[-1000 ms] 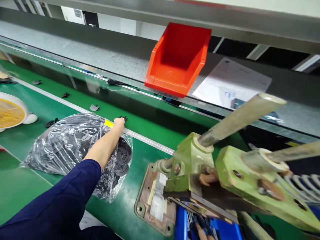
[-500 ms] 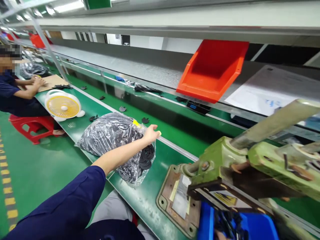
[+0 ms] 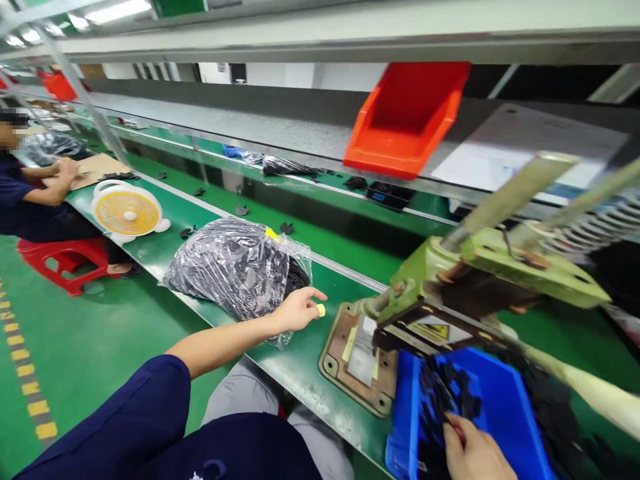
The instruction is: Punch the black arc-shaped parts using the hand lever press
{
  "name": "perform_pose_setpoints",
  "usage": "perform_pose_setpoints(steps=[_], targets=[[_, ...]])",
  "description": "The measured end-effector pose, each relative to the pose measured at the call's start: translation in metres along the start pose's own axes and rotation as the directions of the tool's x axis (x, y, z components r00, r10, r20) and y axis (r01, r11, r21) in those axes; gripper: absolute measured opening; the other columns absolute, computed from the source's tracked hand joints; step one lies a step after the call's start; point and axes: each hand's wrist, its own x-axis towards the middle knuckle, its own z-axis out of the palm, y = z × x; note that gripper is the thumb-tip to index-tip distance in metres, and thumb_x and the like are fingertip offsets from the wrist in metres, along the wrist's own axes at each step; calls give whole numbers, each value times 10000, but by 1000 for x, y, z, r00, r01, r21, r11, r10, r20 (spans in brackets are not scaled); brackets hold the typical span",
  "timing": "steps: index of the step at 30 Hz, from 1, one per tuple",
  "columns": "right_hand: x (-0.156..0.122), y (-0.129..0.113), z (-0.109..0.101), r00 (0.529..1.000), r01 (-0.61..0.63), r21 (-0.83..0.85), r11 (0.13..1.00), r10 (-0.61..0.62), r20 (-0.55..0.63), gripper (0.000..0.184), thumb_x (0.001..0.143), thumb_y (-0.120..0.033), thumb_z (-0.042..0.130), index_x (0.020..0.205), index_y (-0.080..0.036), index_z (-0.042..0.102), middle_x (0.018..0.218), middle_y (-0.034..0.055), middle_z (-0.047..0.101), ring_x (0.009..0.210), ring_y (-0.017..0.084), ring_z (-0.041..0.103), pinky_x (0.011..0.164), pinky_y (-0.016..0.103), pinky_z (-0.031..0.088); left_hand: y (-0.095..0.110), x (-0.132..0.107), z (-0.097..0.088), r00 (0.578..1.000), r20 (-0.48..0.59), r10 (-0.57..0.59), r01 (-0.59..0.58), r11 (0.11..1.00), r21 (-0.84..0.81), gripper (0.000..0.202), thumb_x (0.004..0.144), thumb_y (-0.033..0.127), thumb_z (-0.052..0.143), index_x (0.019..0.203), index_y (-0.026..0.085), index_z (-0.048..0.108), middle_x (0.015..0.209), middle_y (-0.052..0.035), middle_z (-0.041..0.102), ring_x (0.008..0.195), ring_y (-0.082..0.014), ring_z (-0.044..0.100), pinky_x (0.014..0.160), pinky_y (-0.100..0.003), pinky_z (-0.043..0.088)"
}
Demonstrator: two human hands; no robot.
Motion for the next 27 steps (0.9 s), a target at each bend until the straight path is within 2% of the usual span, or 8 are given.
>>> perform_pose_setpoints(steps=[2,4,6,8,11,14,20,27], targets=[[-22,-26,-13,991,-89,64,994,95,-97,422,655,-538,480,838,-214,680,841,153,710,844,349,660,843,524,496,8,-12,10,996,52,69,-70,997,17,303,806,220,638,1091,131,690,979,-84,720,812,-170,651,697,-270,521],[-49,-62,-20,971,-236,342,910,230,58,462,645,-571,603,928,-211,668,838,105,712,760,270,646,766,448,506,19,-26,22,978,148,144,-144,990,-13,281,831,235,630,1087,138,694,1072,-92,714,907,-178,657,748,-279,532],[-73,-98,-20,926,-342,649,679,128,354,439,618,-527,755,894,-210,626,704,23,655,626,160,572,642,322,468,30,-40,32,929,292,229,-223,973,-56,302,850,258,639,1125,145,692,1083,-92,711,917,-175,662,752,-279,540],[-89,-126,-15,845,-450,759,470,-52,532,401,638,-470,813,827,-201,584,625,-22,594,564,98,506,559,251,385,41,-52,39,825,441,353,-351,932,-91,322,874,284,645,1162,147,691,1099,-102,705,940,-178,666,793,-291,543],[-99,-143,-5,793,-538,782,314,-124,596,441,648,-518,810,750,-196,526,570,-42,540,500,68,448,500,228,328,51,-63,45,680,544,491,-499,854,-147,247,943,273,577,1100,153,726,1046,-101,722,961,-173,665,875,-308,527],[-101,-139,1,764,-591,779,207,-166,624,481,636,-544,810,765,-197,502,587,-42,537,482,53,419,480,212,312,48,-64,48,642,565,518,-515,838,-183,219,949,277,584,1045,154,738,983,-97,729,902,-164,671,832,-297,536],[-108,-132,15,828,-506,832,227,-140,542,414,762,-565,693,870,-181,583,665,-4,617,519,77,511,509,235,420,23,-68,54,703,481,523,-535,836,-127,146,924,250,633,983,174,743,925,-70,727,858,-150,679,789,-277,547],[-125,-128,29,986,-119,840,529,-40,165,214,737,-377,775,899,-244,729,809,15,715,753,142,634,727,291,534,7,-76,55,739,366,565,-570,815,-106,105,893,196,674,972,171,739,906,-65,722,828,-141,685,749,-253,559]])
